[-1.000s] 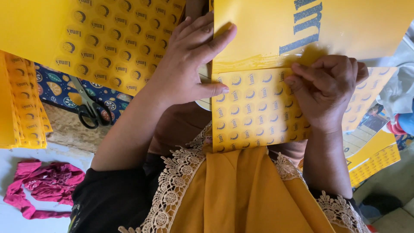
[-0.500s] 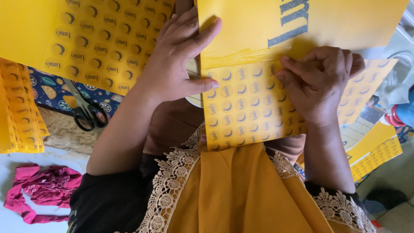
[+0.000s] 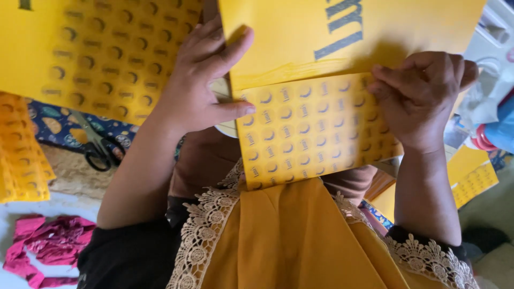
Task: Applying glue to the edges of yellow cardboard sheets and wiping them clean
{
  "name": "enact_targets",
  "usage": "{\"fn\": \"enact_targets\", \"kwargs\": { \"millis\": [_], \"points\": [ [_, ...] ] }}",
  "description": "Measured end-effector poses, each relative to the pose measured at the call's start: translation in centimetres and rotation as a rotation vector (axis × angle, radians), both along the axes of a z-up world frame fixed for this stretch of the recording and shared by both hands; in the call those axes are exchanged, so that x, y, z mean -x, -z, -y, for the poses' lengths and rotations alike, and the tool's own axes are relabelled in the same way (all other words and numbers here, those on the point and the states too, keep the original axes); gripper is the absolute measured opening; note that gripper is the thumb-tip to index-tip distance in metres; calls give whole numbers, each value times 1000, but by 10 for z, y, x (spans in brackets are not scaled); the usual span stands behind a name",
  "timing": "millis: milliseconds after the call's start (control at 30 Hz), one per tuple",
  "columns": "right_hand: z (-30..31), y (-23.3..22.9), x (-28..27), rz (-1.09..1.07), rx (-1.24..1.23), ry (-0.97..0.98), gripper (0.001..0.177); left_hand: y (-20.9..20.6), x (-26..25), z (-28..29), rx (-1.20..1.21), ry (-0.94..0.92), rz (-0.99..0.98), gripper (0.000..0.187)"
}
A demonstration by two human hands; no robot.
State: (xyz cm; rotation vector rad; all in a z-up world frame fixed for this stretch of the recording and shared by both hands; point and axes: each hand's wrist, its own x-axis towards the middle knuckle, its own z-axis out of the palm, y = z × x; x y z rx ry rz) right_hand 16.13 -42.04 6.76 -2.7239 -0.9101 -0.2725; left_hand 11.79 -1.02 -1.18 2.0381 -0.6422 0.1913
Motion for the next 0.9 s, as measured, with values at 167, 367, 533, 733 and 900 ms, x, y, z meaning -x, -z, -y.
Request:
{"fn": "enact_targets", "kwargs": {
  "millis": [167, 367, 533, 733, 900],
  "points": [
    [16, 2, -3, -3, -47, 23, 18, -4, -4, 2, 81, 34, 22, 87],
    [8, 6, -4, -52, -114, 23, 15, -5, 0, 0, 80, 21, -34, 92],
    [10, 10, -4, -61, -115, 37, 14, -11, -1, 1, 93, 26, -30, 95],
    [9, 13, -4, -89, -157, 33, 17, -12, -4, 2, 122, 44, -3, 94],
    [9, 15, -4, -30, -156, 42, 20, -15, -4, 2, 124, 49, -14, 87]
  ]
}}
